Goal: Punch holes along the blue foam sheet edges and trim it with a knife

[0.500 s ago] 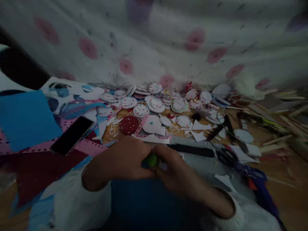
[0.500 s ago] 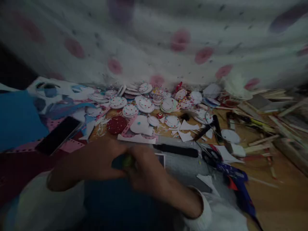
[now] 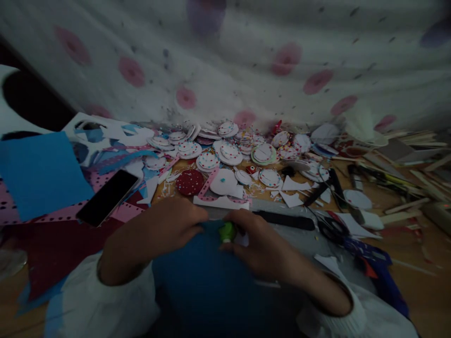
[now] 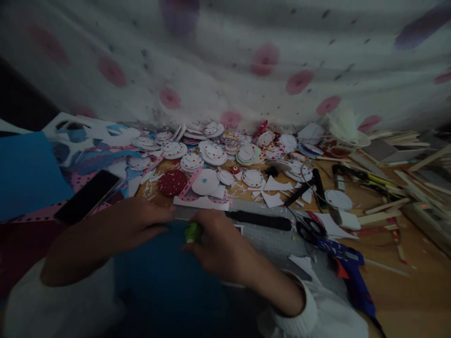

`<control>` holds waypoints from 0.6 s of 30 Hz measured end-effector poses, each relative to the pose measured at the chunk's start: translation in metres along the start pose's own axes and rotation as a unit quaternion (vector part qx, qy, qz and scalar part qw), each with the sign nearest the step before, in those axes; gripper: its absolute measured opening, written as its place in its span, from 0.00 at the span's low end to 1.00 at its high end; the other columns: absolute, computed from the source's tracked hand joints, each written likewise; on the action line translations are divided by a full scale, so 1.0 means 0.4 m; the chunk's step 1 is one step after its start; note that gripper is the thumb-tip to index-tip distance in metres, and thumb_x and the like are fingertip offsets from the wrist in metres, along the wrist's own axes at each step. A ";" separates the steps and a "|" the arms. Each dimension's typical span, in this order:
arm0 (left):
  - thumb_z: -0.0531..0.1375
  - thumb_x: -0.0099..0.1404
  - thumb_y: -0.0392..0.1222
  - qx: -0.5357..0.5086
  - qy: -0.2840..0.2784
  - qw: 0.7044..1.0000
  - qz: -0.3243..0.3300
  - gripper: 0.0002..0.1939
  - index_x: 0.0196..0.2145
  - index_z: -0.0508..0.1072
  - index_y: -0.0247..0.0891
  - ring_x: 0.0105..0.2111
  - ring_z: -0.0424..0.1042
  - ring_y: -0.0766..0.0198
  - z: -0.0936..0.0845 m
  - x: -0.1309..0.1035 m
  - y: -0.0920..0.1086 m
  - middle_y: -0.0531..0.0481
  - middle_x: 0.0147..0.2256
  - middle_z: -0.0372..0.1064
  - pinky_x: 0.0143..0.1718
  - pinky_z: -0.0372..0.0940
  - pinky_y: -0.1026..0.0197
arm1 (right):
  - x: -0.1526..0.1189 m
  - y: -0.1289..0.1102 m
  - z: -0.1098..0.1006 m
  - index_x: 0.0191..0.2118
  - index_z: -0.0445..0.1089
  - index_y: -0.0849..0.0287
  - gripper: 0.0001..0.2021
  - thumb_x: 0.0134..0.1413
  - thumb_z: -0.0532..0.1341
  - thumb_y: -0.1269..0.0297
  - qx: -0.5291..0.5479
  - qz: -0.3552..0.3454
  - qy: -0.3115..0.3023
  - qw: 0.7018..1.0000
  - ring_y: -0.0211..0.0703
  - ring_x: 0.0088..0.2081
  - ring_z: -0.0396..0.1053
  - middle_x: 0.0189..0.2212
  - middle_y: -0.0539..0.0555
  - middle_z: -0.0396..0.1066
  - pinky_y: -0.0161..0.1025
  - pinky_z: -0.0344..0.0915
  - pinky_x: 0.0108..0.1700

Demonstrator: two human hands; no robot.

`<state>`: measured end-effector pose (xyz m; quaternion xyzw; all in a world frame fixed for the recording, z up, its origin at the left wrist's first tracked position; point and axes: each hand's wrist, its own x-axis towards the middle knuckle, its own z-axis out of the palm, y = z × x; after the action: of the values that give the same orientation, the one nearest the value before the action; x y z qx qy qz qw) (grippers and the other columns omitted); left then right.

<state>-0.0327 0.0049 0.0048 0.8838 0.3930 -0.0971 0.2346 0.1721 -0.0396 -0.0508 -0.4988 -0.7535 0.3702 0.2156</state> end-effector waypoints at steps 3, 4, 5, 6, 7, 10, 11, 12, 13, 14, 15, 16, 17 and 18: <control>0.53 0.64 0.35 0.020 -0.004 1.000 -0.016 0.11 0.36 0.76 0.39 0.31 0.74 0.59 -0.007 -0.002 0.005 0.48 0.33 0.75 0.31 0.60 0.63 | -0.001 0.005 0.001 0.37 0.70 0.60 0.10 0.45 0.67 0.71 0.009 0.007 0.002 1.000 0.41 0.33 0.65 0.32 0.52 0.70 0.37 0.60 0.35; 0.53 0.64 0.36 0.028 -0.006 0.999 -0.020 0.11 0.36 0.76 0.39 0.31 0.74 0.59 -0.009 -0.003 0.007 0.48 0.33 0.75 0.30 0.59 0.63 | -0.001 0.007 0.002 0.37 0.70 0.60 0.10 0.45 0.67 0.70 0.010 0.009 0.004 1.000 0.41 0.33 0.65 0.32 0.52 0.70 0.37 0.60 0.35; 0.53 0.64 0.36 0.033 -0.006 0.999 -0.021 0.10 0.36 0.75 0.39 0.31 0.74 0.58 -0.010 -0.004 0.009 0.48 0.32 0.75 0.30 0.59 0.63 | -0.001 0.008 0.003 0.37 0.70 0.60 0.10 0.45 0.67 0.70 0.012 0.007 0.007 1.000 0.41 0.33 0.65 0.32 0.52 0.70 0.37 0.60 0.35; 0.53 0.64 0.36 0.035 -0.005 0.999 -0.020 0.10 0.36 0.75 0.39 0.31 0.74 0.58 -0.012 -0.005 0.010 0.48 0.32 0.75 0.29 0.59 0.63 | -0.001 0.010 0.004 0.36 0.70 0.60 0.10 0.45 0.67 0.70 0.015 0.005 0.011 1.000 0.41 0.32 0.65 0.31 0.51 0.70 0.37 0.60 0.35; 0.54 0.64 0.36 0.036 -0.002 0.999 -0.018 0.10 0.37 0.75 0.39 0.32 0.74 0.58 -0.013 -0.007 0.010 0.48 0.32 0.75 0.29 0.59 0.63 | -0.001 0.011 0.005 0.36 0.70 0.60 0.10 0.45 0.67 0.71 0.017 0.001 0.016 1.000 0.41 0.32 0.65 0.31 0.51 0.70 0.37 0.60 0.35; 0.53 0.66 0.37 0.027 0.003 1.000 -0.015 0.09 0.36 0.75 0.39 0.32 0.74 0.59 -0.013 -0.013 0.005 0.50 0.32 0.75 0.30 0.58 0.64 | -0.001 0.010 0.007 0.35 0.70 0.60 0.09 0.44 0.66 0.74 0.018 -0.002 0.022 1.000 0.41 0.32 0.65 0.30 0.51 0.70 0.36 0.60 0.34; 0.54 0.66 0.39 0.023 0.001 1.000 -0.014 0.09 0.35 0.75 0.40 0.32 0.74 0.59 -0.012 -0.014 0.003 0.50 0.32 0.75 0.30 0.59 0.64 | -0.001 0.008 0.007 0.34 0.70 0.61 0.08 0.44 0.65 0.74 0.017 -0.003 0.023 1.000 0.41 0.32 0.65 0.30 0.51 0.70 0.36 0.60 0.34; 0.54 0.67 0.41 0.016 -0.002 1.000 -0.011 0.09 0.36 0.74 0.40 0.33 0.75 0.59 -0.010 -0.013 0.001 0.50 0.33 0.75 0.31 0.59 0.63 | -0.001 0.005 0.006 0.33 0.70 0.61 0.07 0.44 0.65 0.74 0.016 -0.004 0.024 1.000 0.41 0.31 0.65 0.29 0.52 0.70 0.36 0.60 0.33; 0.56 0.66 0.45 0.005 -0.004 1.000 -0.004 0.09 0.38 0.74 0.41 0.35 0.75 0.58 -0.009 -0.012 0.001 0.50 0.34 0.75 0.33 0.60 0.63 | -0.001 0.002 0.006 0.32 0.70 0.61 0.06 0.45 0.64 0.75 0.017 -0.007 0.022 1.000 0.41 0.31 0.66 0.29 0.52 0.70 0.36 0.60 0.33; 0.58 0.65 0.50 -0.007 -0.002 1.000 0.004 0.12 0.41 0.73 0.43 0.37 0.75 0.56 -0.007 -0.009 0.003 0.51 0.37 0.75 0.36 0.61 0.62 | -0.001 -0.002 0.006 0.32 0.69 0.61 0.06 0.45 0.64 0.75 0.021 -0.015 0.020 0.999 0.41 0.31 0.66 0.28 0.52 0.70 0.36 0.60 0.33; 0.60 0.61 0.55 -0.021 0.002 1.000 0.013 0.19 0.46 0.71 0.45 0.40 0.74 0.54 -0.004 -0.005 0.006 0.51 0.40 0.75 0.38 0.62 0.60 | -0.001 -0.005 0.007 0.32 0.69 0.61 0.07 0.44 0.63 0.76 0.026 -0.026 0.017 0.999 0.41 0.31 0.67 0.28 0.52 0.71 0.35 0.60 0.33; 0.63 0.57 0.59 -0.033 0.008 0.999 0.020 0.28 0.51 0.68 0.46 0.43 0.73 0.52 -0.002 0.001 0.013 0.50 0.44 0.74 0.41 0.62 0.59 | 0.000 -0.008 0.008 0.32 0.69 0.61 0.08 0.44 0.62 0.78 0.033 -0.040 0.015 0.999 0.41 0.32 0.67 0.29 0.52 0.71 0.35 0.61 0.34; 0.65 0.52 0.61 -0.043 0.011 0.999 0.027 0.35 0.55 0.64 0.47 0.45 0.72 0.50 0.001 0.007 0.021 0.49 0.48 0.72 0.43 0.63 0.58 | 0.000 -0.011 0.009 0.33 0.69 0.61 0.10 0.43 0.62 0.79 0.041 -0.054 0.014 0.998 0.41 0.33 0.68 0.30 0.52 0.72 0.35 0.62 0.35; 0.67 0.50 0.61 -0.050 0.009 0.998 0.032 0.39 0.57 0.61 0.47 0.46 0.72 0.49 0.004 0.014 0.030 0.48 0.50 0.71 0.44 0.63 0.57 | 0.000 -0.013 0.012 0.34 0.69 0.60 0.11 0.42 0.62 0.79 0.048 -0.065 0.015 0.997 0.41 0.34 0.68 0.32 0.52 0.72 0.35 0.62 0.36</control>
<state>-0.0201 0.0008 0.0056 0.8841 0.3707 -0.0619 0.2777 0.1656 -0.0424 -0.0496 -0.4433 -0.7621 0.3841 0.2741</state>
